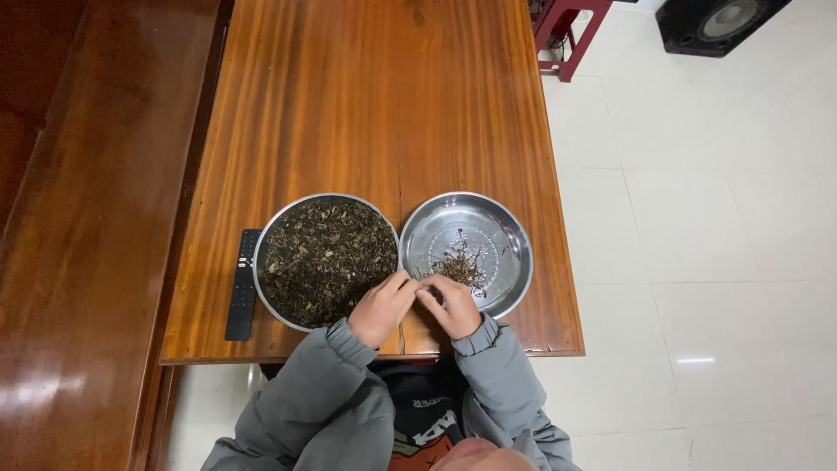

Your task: Sorting dried tea leaves by manually picking out stems and debris.

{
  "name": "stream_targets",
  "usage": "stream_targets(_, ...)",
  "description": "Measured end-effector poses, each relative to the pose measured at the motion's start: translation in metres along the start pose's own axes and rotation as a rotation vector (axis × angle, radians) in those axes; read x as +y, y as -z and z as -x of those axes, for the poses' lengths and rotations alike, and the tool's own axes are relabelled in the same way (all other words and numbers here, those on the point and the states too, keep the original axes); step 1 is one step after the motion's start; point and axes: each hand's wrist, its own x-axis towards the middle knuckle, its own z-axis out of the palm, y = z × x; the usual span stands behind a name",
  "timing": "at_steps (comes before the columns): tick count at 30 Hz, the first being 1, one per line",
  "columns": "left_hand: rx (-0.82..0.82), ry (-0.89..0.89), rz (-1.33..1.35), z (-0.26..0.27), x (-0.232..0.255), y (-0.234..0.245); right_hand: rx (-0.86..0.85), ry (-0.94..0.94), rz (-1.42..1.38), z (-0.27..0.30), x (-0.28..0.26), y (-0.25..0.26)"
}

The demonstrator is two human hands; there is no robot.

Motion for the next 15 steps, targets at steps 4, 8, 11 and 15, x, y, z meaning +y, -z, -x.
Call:
stream_targets(4, 0.033, -0.011, -0.006, -0.001, -0.012, -0.024, 0.010, -0.010, -0.008, 0.003, 0.010, 0.003)
stream_targets(8, 0.030, -0.027, 0.000, -0.009, -0.015, -0.035, 0.046, -0.035, -0.001, 0.005, 0.011, 0.012)
stream_targets(11, 0.051, 0.010, 0.072, -0.015, -0.015, -0.044, 0.066, -0.055, 0.007, 0.007, 0.015, 0.018)
stream_targets(15, 0.091, 0.116, 0.174, -0.024, -0.029, -0.079, 0.117, -0.075, 0.056, 0.007, 0.025, 0.027)
